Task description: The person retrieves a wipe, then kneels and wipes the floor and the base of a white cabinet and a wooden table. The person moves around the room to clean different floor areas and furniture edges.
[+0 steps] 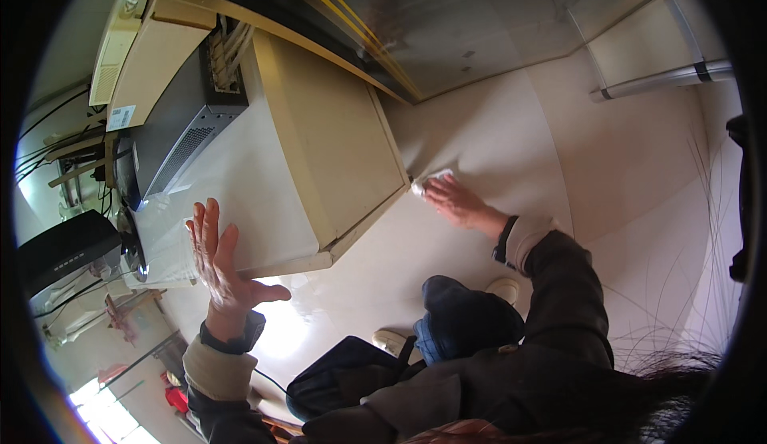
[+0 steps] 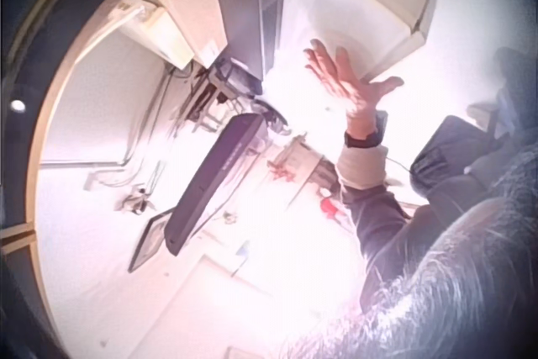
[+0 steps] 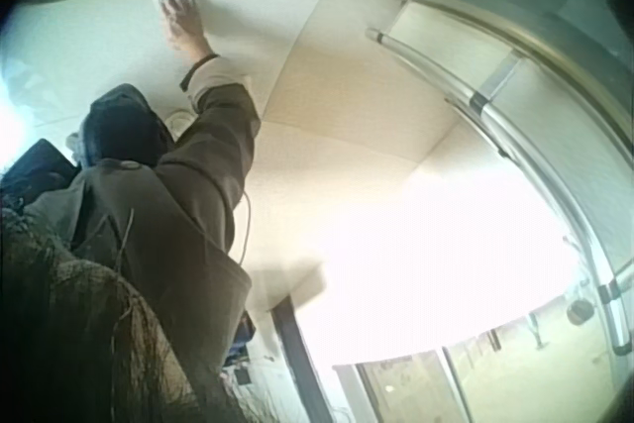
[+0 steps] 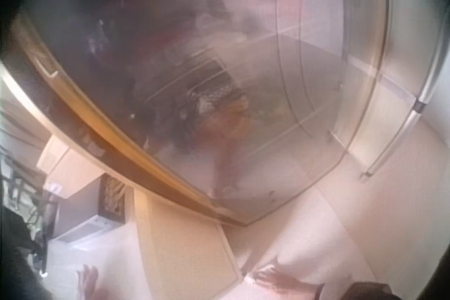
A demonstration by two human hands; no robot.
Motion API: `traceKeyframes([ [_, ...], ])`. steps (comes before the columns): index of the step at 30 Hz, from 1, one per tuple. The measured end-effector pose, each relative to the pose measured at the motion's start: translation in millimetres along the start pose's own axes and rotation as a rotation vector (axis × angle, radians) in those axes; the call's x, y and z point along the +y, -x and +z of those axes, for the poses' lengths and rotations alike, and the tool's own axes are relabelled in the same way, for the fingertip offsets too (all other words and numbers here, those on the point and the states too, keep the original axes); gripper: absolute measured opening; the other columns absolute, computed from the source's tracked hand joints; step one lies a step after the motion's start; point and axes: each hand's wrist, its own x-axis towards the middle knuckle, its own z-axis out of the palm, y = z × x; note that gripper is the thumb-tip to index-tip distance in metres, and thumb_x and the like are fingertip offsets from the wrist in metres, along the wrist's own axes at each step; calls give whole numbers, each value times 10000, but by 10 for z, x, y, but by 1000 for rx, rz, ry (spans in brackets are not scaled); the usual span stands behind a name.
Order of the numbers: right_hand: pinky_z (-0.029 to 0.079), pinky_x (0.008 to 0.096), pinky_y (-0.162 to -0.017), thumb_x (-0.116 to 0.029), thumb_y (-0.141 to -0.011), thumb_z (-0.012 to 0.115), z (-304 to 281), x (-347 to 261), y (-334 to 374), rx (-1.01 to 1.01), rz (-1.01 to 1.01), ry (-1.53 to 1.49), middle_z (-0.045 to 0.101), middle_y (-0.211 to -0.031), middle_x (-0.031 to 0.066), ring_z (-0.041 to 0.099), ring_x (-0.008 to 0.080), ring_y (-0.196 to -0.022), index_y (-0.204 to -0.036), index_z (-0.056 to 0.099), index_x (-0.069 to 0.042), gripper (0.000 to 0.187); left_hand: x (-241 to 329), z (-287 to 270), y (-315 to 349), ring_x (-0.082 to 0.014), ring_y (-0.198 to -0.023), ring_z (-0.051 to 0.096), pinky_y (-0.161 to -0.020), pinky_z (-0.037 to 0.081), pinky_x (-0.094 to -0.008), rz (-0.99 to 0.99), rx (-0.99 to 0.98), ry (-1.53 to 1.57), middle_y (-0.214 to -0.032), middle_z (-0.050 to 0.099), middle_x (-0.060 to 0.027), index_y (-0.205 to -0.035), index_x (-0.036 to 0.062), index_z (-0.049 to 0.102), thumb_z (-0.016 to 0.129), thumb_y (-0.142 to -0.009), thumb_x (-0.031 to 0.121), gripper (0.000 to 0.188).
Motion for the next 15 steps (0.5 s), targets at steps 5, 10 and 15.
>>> traceKeyframes([
  [5, 198, 484, -1098, -241, -891, 459, 391, -722, 91, 70, -109, -91, 444, -1355, 89, 302, 243, -1337, -1294, 473, -48, 448, 6, 20, -16, -429, -1317, 306, -1055, 205, -582, -3, 21, -1, -1401, 354, -247, -1369, 119, 331, 439, -671, 825, 999],
  [10, 291, 479, -1037, -152, -843, 529, 454, -1115, -19, 123, -244, -591, 482, -1296, 151, 412, 317, -1232, -1216, 525, -18, 396, 2, 21, -16, -425, -1312, 320, -1050, 220, -574, 6, 55, -24, -1394, 371, -239, -1358, 108, 347, 478, -648, 823, 1016],
  [15, 312, 448, -1038, -39, -819, 536, -212, -165, 10, 531, 109, -454, 460, -1288, 179, 407, 369, -1217, -1201, 506, -1, 386, -8, 44, -4, -432, -1302, 336, -1043, 240, -567, 2, 106, 3, -1380, 386, -254, -1349, 100, 367, 498, -645, 812, 1010],
])
